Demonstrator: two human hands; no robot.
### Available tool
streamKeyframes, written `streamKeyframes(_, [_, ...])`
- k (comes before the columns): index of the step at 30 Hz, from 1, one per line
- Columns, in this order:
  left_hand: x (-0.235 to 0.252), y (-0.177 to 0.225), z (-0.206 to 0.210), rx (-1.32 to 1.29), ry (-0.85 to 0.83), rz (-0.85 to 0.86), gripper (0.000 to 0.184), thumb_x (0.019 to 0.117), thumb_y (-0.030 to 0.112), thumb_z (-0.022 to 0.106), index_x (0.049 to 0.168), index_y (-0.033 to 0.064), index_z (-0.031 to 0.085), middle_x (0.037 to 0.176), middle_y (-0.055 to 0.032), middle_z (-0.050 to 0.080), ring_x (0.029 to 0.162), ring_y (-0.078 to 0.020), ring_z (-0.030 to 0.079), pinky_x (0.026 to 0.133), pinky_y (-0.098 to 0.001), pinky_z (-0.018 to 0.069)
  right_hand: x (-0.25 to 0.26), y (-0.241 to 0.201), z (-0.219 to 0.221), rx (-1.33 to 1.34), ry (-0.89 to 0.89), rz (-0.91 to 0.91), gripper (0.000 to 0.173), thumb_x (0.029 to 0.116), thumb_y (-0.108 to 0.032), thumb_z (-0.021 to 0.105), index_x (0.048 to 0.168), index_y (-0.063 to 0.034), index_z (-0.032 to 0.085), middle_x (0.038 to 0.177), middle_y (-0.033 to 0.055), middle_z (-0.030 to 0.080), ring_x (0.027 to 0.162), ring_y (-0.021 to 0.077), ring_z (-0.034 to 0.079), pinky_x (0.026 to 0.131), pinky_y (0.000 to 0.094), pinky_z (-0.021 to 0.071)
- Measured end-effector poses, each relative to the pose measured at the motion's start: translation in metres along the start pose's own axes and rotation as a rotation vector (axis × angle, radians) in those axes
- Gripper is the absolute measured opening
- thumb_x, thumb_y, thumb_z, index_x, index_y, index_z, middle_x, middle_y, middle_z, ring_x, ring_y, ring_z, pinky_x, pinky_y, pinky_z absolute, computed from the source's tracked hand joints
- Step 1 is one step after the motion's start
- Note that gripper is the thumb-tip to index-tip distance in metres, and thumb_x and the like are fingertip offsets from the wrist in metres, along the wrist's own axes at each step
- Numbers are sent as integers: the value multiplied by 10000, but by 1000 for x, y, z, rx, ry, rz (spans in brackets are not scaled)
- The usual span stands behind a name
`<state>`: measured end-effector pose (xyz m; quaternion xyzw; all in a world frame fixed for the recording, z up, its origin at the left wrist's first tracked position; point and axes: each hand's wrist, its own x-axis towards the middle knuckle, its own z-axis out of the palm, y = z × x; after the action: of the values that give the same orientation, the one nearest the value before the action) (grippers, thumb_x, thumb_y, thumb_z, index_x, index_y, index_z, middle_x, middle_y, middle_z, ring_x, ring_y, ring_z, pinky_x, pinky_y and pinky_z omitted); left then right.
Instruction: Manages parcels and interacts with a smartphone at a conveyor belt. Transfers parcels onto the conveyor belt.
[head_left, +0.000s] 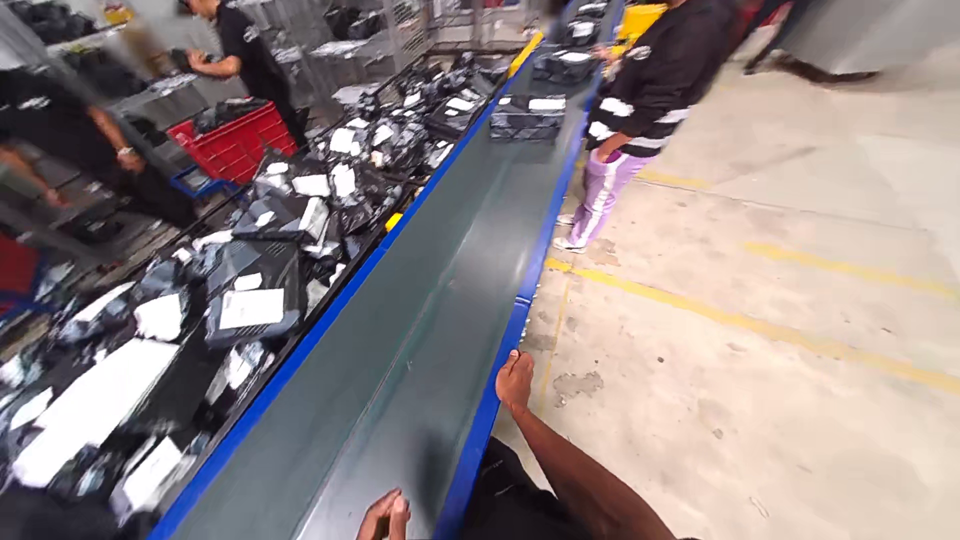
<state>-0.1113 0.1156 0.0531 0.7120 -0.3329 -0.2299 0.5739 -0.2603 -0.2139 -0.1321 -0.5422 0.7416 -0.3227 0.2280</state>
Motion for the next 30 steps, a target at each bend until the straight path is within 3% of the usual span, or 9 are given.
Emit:
streamKeyframes(2, [-1,4,3,21,8,-4,182,971,56,642,1105,-53,699,946,-108,751,824,-173,741,789,-370,644,2,-1,-6,19,-11,-24,533,1109,-372,294,1300,48,561,1309,292,579,1263,431,565,1048,573,483])
streamKeyframes(6, [-3,4,0,16,71,33,182,995,164,650,1098,42,737,950,-47,757,818,-144,735,775,-354,648,-5,-1,-4,19,-66,-75,579,1116,-364,271,1409,93,473,1429,343,497,1362,468,488,1144,566,407])
streamKeyframes(10, [-5,6,1,-14,69,18,193,1006,188,639,1098,53,741,951,-41,752,827,-129,727,779,-337,637,-2,6,-5,6,-31,-113,587,1110,-366,270,1379,111,480,1423,336,495,1382,444,469,1166,512,385])
streamKeyframes(16, [-14,0,-8,-43,122,0,182,998,181,651,1087,52,743,938,-41,755,811,-141,729,766,-333,638,-5,0,-2,-2,-35,-108,567,1109,-364,280,1355,101,494,1382,332,520,1344,450,503,1128,531,419])
streamKeyframes(19, [-15,3,-8,-33,113,7,180,981,105,644,1107,6,725,956,-77,760,820,-167,741,776,-363,648,-7,0,-12,-33,-84,-80,593,1116,-361,228,1459,71,446,1463,332,481,1368,471,487,1131,603,409])
streamKeyframes(23, [-11,-3,-13,-78,35,-13,195,991,30,596,1141,-77,656,931,-97,744,807,-158,733,761,-351,638,0,-4,-10,-56,-33,-15,546,1108,-387,274,1321,18,572,1309,270,598,1234,412,598,1016,571,513])
streamKeyframes(30, [-6,-1,-9,-95,-27,-37,189,1000,37,593,1145,-72,646,910,-72,745,801,-150,736,766,-334,638,2,3,0,-27,-7,15,551,1098,-428,252,1288,-11,557,1304,238,576,1227,386,592,968,540,533])
